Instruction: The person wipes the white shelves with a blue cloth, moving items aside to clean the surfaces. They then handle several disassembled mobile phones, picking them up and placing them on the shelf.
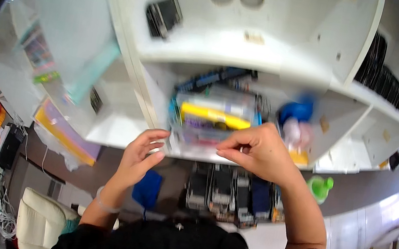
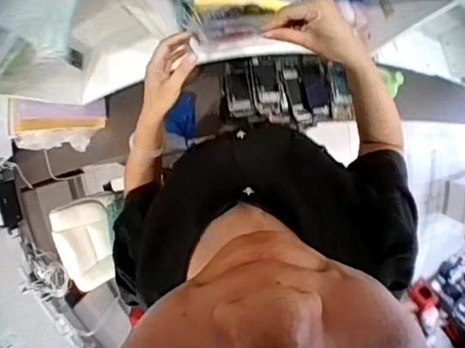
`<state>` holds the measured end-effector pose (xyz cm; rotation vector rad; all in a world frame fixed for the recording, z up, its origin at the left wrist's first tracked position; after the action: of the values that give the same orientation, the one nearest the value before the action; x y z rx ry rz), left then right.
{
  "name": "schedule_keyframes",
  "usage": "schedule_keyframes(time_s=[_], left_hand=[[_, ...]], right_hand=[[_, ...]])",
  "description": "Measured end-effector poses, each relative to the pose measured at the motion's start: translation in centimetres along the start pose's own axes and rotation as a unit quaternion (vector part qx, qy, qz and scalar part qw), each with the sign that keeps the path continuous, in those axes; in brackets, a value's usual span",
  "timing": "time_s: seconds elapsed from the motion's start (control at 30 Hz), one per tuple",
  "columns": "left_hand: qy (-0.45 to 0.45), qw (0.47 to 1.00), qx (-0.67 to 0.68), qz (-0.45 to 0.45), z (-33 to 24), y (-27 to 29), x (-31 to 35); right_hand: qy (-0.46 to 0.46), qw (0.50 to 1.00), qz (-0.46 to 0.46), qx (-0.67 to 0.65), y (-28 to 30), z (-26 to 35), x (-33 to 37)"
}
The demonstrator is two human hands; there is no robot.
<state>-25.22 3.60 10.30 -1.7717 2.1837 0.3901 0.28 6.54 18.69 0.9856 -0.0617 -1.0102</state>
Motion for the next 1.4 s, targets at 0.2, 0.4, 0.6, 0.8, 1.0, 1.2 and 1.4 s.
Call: schedule_keyframes(time_s=[0.2, 0.4, 0.6, 0.8, 1.0, 1.2, 1.4], left_hand=[[0.257, 0.961, -0.029, 0.096, 14.5, -2.2, 6.0], [0.237, 0.956, -0.169, 0.047, 20.0, -4.2, 8.3], [0.196, 0.950, -0.227, 0.080, 20.9, -8.0, 6.8], [0.302, 0.953, -0.031, 0.027, 23.4, -10.4, 6.6], [0.420, 0.885, 0.180, -0.092, 20.4, -10.7, 5.4], [0.421, 0.876, 0.226, -0.069, 20.9, -11.9, 5.1], [0.426, 0.853, 0.301, -0.027, 20.7, -13.9, 4.8]], right_hand=[[-0.210, 0.971, 0.011, 0.118, -11.5, -14.0, 11.6], [-0.267, 0.958, 0.014, 0.100, -19.1, -16.4, 16.3], [-0.222, 0.966, -0.097, 0.093, -20.4, -15.9, 14.2], [-0.182, 0.956, -0.063, 0.220, -21.9, -14.1, 14.2], [-0.121, 0.970, -0.094, 0.187, -22.5, -13.9, 15.6], [-0.201, 0.969, -0.108, 0.092, -21.1, -14.1, 15.6], [-0.315, 0.945, -0.079, 0.030, -19.1, -14.5, 15.8]])
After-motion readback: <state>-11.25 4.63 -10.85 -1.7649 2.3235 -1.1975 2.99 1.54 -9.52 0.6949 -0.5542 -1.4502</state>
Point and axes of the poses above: each hand's wrist, its own x-axis away from the middle knuckle, its own y-axis out of the back of the hand, z = x × y, the point moved 3 cm from there along -x, towards the middle knuckle, and after that the axes turned 8 degrees about x, right-handed, at the moved point
